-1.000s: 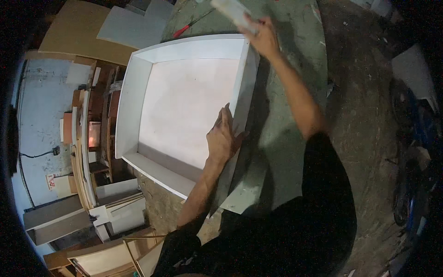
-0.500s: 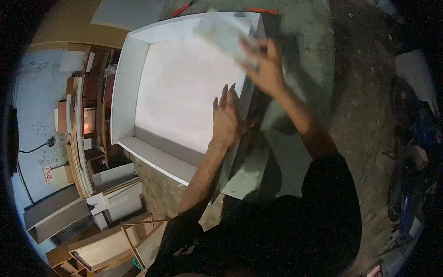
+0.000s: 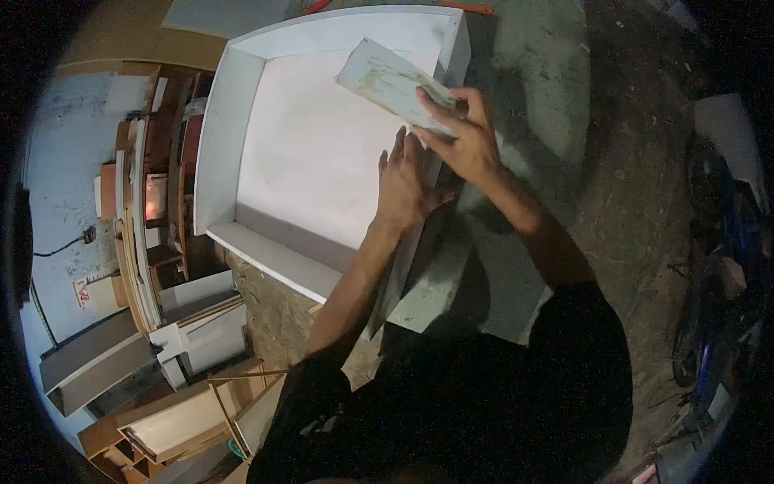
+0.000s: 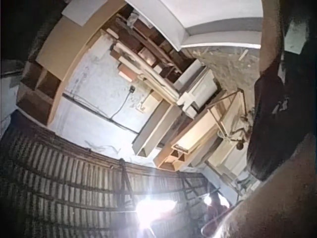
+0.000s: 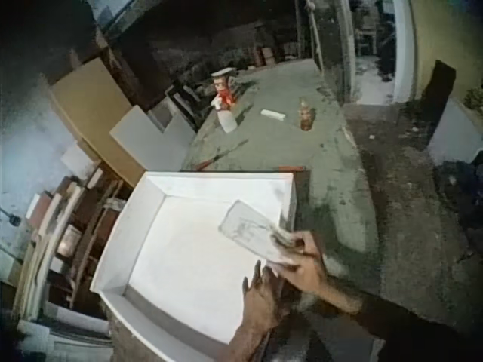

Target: The person sands the outer edges and corner of a white wooden drawer using a hand sanding block, after spraying a liquid onto the drawer surface.

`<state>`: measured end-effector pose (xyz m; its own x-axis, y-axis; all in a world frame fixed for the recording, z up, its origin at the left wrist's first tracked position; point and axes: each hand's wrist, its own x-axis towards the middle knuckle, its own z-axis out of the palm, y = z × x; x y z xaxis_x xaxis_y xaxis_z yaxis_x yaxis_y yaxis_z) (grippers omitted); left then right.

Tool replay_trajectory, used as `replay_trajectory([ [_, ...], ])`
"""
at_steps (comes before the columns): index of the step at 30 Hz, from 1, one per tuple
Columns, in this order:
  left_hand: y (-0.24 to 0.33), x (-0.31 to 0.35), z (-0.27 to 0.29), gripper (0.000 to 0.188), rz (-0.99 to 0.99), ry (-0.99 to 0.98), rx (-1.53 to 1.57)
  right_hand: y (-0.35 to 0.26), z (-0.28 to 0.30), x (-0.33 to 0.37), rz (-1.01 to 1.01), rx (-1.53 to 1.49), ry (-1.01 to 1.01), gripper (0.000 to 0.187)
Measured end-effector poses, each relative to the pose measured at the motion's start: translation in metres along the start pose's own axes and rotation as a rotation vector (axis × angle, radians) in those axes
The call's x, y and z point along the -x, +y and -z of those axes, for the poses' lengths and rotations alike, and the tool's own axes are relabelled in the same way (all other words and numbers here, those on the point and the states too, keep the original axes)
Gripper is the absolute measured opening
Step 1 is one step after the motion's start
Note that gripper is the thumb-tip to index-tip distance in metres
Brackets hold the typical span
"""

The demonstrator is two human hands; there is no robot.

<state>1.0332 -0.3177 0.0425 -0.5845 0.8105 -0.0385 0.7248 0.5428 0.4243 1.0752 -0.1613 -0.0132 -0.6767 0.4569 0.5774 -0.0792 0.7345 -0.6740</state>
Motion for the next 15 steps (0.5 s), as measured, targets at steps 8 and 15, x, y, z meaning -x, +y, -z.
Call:
replay_trajectory([
  [8,-0.033,0.130,0.031,0.130,0.077,-0.225,0.321,0.065,0.010,-0.122,-0.232,0.224,0.192,0.047],
  [15,-0.085,0.290,0.036,0.107,0.022,-0.134,-0.005,-0.091,-0.010,0.099,0.001,-0.034,0.005,0.052],
])
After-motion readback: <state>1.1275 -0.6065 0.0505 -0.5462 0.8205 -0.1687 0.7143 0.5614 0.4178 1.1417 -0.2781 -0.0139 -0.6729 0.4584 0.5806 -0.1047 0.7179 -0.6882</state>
